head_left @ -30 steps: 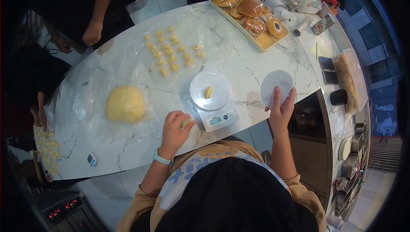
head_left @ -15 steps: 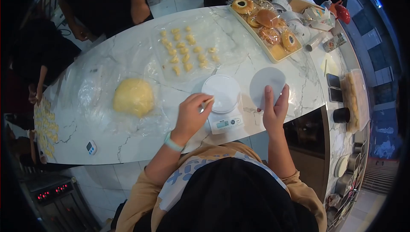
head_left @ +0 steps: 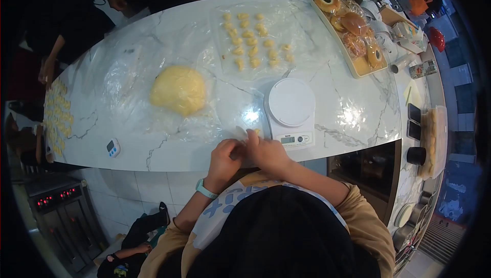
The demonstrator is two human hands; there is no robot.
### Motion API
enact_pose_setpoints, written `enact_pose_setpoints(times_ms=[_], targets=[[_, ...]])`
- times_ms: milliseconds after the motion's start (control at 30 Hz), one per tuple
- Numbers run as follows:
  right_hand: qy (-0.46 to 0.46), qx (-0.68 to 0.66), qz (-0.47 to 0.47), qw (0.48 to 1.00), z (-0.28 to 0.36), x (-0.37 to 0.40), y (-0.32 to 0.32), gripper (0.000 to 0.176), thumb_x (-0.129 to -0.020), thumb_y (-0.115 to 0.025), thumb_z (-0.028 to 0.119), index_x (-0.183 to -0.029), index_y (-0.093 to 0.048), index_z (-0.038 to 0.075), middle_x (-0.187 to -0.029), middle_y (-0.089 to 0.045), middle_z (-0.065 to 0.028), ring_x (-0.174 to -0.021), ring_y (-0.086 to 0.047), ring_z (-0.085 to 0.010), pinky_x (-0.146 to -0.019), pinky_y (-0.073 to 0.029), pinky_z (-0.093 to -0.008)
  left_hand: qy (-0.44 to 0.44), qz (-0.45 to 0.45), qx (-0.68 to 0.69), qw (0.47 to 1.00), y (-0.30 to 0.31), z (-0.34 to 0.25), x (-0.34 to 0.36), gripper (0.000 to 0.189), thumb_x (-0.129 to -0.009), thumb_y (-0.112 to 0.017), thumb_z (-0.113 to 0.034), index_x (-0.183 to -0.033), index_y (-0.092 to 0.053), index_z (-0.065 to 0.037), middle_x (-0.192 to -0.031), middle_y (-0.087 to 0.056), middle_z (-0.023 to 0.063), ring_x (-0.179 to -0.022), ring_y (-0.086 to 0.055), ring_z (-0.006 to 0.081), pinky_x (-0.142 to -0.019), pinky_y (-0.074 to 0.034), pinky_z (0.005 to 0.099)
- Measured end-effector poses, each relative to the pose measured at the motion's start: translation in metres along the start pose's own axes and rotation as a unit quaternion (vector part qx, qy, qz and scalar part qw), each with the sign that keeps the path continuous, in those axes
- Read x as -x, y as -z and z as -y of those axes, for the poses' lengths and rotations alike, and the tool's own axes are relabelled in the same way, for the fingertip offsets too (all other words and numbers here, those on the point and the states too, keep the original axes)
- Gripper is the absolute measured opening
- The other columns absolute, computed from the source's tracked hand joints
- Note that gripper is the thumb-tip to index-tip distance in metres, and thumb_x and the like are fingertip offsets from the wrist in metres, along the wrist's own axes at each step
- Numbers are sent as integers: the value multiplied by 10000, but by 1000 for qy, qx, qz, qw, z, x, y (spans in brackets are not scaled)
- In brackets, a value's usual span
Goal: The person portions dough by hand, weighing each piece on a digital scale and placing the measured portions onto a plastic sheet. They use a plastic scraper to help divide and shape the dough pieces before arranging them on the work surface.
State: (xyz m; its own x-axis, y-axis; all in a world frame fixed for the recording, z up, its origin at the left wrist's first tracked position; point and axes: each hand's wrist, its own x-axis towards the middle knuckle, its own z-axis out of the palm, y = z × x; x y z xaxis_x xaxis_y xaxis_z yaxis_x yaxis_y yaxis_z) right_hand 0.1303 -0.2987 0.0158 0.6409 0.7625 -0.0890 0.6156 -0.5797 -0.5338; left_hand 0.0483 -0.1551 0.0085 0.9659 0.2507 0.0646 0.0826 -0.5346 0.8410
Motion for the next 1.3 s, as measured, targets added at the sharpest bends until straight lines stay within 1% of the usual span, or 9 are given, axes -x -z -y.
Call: enact_pose_setpoints(times_ms=[133, 300, 400, 500, 567, 733, 867, 1033, 1300], targets=[[13, -65, -50, 997, -10, 19, 13, 337, -898, -507, 191, -1137, -389, -15, -644, -598, -200, -567, -611, -361, -474, -473, -451, 89, -142, 266, 949, 8, 2, -23, 81, -863, -615, -46, -917, -595, 12, -925, -602, 60, -820, -598, 116, -734, -480, 222], [-140, -220, -167, 951, -12, 44, 68, 342, -891, -569, 130, -1144, -390, -15, -686, -599, -205, -530, -606, -336, -468, -455, -408, 39, -27, 340, 939, -5, -43, -82, 160, -931, -539, -92, -1013, -603, 30, -1004, -611, 60, -882, -570, 93, -787, -461, 221], [-104, -230, -344, 905, -31, 50, 82, 288, -924, -532, 149, -1119, -401, -19, -651, -599, -156, -494, -603, -244, -457, -444, -334, -11, 68, 327, 943, -40, -55, -104, 197, -918, -549, -94, -1065, -601, 27, -1056, -618, 88, -917, -584, 162, -843, -451, 260], [-142, -248, -389, 876, -39, 61, 105, 252, -938, -510, 147, -1100, -409, -18, -667, -598, -118, -496, -575, -146, -446, -425, -274, -270, 52, 14, 961, -60, -51, -113, 174, -898, -562, -116, -1033, -632, -32, -1045, -610, 108, -936, -568, 197, -863, -427, 283], [-146, -248, -410, 865, -46, 70, 112, 240, -947, -497, 158, -1096, -413, -10, -693, -593, -88, -508, -549, -96, -441, -419, -231, -246, -51, -45, 967, -45, -50, -98, 134, -835, -634, -126, -937, -629, -38, -901, -598, 118, -809, -570, 234, -773, -444, 302], [-177, -288, -473, 814, -58, 80, 119, 250, -950, -499, 206, -1076, -421, 4, -722, -587, -59, -507, -528, -70, -424, -419, -200, -38, 22, -52, 998, -11, -25, -35, 120, -776, -691, -88, -804, -591, -28, -743, -580, 81, -678, -552, 223, -624, -442, 314], [-185, -292, -493, 799, -58, 78, 119, 257, -951, -500, 227, -1061, -422, 7, -727, -583, -57, -506, -517, -61, -416, -408, -196, -108, 17, -117, 987, -6, 0, -21, 71, -794, -650, -73, -836, -613, -29, -719, -593, 88, -676, -571, 255, -618, -461, 343], [-167, -290, -495, 802, -59, 79, 121, 255, -948, -509, 229, -1053, -427, 11, -725, -580, -51, -502, -508, -56, -413, -400, -189, -9, -62, -11, 998, -4, -13, -39, 139, -824, -643, -94, -938, -657, -14, -827, -660, 116, -658, -606, 203, -598, -467, 299], [-157, -267, -489, 815, -61, 80, 119, 253, -948, -510, 213, -1068, -445, 0, -711, -581, -53, -498, -499, -53, -411, -393, -197, -85, 45, -47, 994, -18, -10, -41, 202, -777, -699, -88, -955, -647, -6, -872, -618, 118, -729, -589, 213, -639, -476, 298]])
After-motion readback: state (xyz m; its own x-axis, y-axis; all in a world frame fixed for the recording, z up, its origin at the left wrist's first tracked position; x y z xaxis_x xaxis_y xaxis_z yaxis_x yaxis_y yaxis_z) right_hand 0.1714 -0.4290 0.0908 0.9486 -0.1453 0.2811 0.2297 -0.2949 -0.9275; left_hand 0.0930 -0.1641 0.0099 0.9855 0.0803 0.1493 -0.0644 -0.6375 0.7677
